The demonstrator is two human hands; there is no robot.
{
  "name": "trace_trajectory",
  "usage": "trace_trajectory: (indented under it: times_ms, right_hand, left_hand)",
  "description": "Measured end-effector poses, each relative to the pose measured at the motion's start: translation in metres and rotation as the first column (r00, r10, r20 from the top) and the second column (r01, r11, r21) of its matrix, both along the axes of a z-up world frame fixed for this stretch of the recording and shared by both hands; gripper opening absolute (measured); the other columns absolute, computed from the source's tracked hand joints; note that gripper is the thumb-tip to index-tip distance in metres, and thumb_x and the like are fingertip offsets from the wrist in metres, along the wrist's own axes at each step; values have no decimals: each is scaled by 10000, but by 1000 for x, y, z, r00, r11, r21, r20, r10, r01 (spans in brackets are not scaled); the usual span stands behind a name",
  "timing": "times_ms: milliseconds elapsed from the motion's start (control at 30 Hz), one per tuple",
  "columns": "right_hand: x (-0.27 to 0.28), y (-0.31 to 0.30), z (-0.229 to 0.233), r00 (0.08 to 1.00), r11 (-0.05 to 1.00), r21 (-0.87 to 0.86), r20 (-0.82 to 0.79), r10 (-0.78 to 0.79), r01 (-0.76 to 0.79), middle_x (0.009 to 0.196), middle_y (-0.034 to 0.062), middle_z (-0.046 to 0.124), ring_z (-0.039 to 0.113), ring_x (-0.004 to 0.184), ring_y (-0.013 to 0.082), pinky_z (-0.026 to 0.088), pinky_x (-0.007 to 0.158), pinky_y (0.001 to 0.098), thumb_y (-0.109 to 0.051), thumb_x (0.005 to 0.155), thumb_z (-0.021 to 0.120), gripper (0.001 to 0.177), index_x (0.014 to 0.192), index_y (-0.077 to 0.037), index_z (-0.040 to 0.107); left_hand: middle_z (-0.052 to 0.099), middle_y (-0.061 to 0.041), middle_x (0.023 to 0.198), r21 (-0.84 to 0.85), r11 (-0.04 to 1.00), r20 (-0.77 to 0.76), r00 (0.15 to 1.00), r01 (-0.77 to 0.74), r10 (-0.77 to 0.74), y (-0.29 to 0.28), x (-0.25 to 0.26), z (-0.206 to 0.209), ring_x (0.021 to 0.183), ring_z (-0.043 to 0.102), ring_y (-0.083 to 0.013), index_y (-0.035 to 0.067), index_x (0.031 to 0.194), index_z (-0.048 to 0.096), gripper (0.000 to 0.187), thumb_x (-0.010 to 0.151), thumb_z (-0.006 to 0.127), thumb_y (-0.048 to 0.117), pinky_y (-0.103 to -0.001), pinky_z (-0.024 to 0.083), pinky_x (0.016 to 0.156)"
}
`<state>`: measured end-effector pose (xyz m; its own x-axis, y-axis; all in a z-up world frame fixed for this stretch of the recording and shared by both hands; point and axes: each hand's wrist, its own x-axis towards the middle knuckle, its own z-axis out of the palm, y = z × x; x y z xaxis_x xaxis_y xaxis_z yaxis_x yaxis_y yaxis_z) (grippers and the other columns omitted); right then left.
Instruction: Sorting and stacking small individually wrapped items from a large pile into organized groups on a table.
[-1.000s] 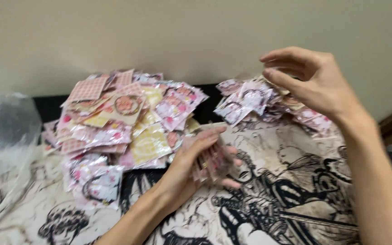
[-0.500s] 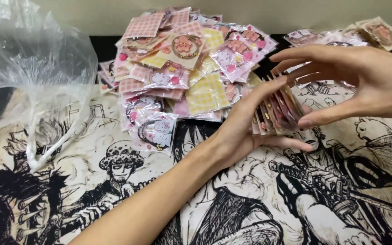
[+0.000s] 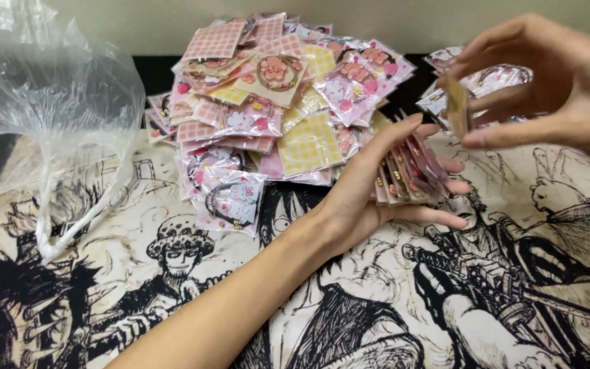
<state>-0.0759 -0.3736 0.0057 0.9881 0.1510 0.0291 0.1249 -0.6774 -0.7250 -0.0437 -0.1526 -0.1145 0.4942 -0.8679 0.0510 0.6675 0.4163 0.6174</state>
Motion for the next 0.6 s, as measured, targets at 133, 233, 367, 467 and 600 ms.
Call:
trace_trajectory:
  times_ms: [133,233,367,467,600]
  right_hand:
    - [10,-34,2,976,980,-138,179,-121,147,1595,262,613,723,1375,434,630,1168,583,125,876,789,708,1515,58,491]
    - [25,-91,-24,867,918,-259,476,-149,300,1583,319,689,733,1325,460,607,1055,581,8,1193,870,561,1653,121,570]
    - [43,-141,-52,685,795,-290,700,-203,532,1481,259,737,699,1225,321,552,1028,546,38,1176,967,313,1419,2,773]
    - [42,-159,-71,748,751,-347,601,-281,562,1470,283,708,607,1377,453,307,1173,798,-209,1278,862,200,1307,-30,779]
    - [18,-128,-40,809,728,-379,411,-421,571,1619,425,562,474,1485,583,396,1093,894,-273,1271,744,320,1369,28,790]
  left_hand:
    - [694,-328,1368,-53,999,-38,999,0,-2,-4,1,-15,1147,773,-429,57,1682,390,928,994,784,540,-708,690,922]
    - [745,-321,1295,-92,996,-40,999,12,-16,-4,0,-16,1075,808,-412,74,1653,455,748,1079,767,439,-708,702,876]
    - [768,-292,1257,-67,998,-19,1000,21,-23,-5,-2,-13,1063,819,-398,40,1742,399,821,1100,772,390,-684,722,819]
    - [771,-311,1266,-43,999,-16,1000,8,-9,-5,-4,-9,1038,828,-401,22,1760,399,878,1072,808,384,-652,737,771]
    - [765,-316,1305,-97,995,-32,999,35,-39,-6,-5,-11,1064,832,-398,7,1772,384,870,1101,819,351,-644,742,758]
